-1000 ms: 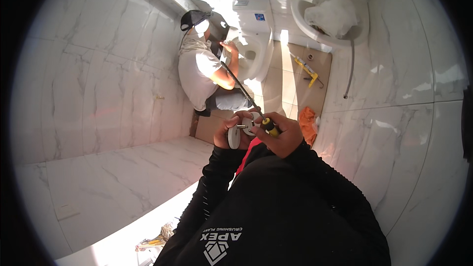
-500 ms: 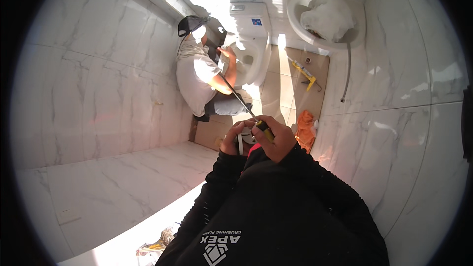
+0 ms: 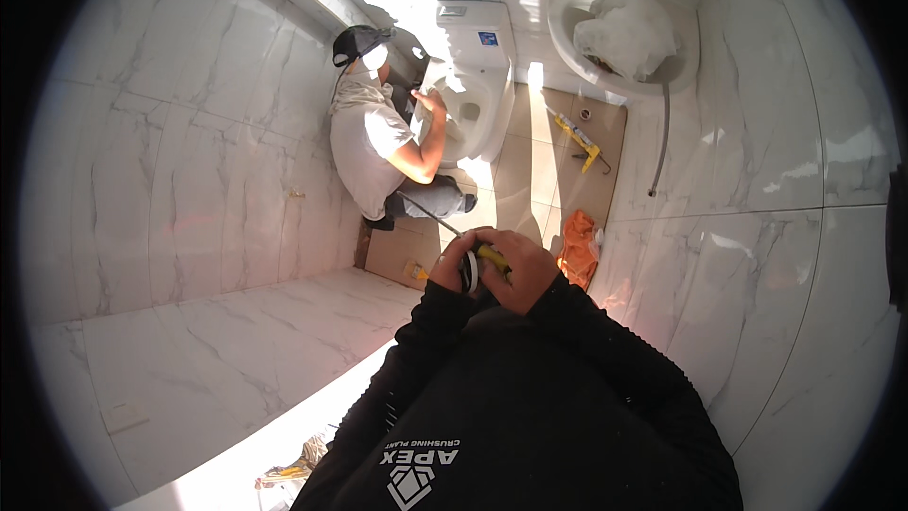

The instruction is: The person installs a toilet seat by first removing the protective plastic wrap, then aligning the seat over the mounting bolts, and finally tightening the nuts with a screwdriver to secure it in place.

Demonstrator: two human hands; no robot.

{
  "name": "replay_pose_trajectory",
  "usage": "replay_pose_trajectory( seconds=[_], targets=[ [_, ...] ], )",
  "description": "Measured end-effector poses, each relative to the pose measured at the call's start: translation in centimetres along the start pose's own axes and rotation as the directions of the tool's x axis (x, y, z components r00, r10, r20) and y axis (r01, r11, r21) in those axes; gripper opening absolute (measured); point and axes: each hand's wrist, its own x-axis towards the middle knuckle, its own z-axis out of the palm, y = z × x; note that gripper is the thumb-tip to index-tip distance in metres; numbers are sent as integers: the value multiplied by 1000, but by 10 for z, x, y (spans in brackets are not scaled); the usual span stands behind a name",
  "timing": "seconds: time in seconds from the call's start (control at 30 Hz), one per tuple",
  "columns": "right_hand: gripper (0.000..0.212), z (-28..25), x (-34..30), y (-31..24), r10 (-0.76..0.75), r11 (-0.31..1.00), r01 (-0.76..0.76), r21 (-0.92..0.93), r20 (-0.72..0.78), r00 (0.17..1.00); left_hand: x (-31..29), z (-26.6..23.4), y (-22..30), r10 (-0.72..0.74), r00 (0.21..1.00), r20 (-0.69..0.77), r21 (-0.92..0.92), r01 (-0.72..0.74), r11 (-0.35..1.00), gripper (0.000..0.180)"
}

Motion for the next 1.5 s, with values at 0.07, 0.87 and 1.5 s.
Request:
replay_pose_trajectory(
  seconds=[0.07, 0.87, 1.5],
  targets=[
    [40, 0, 0, 0, -31, 999, 31, 31, -12, 999, 1, 5, 2, -18, 1000, -21, -67, 17, 998, 41],
    [38, 2, -7, -3, -93, 995, 94, -30, 51, 994, -4, 9, -1, 169, 982, -82, -61, -174, 983, 49],
    [27, 5, 27, -21, 107, 920, -60, 388, -102, 989, -19, -26, 59, 141, 981, -134, 139, -123, 983, 45]
  ],
)
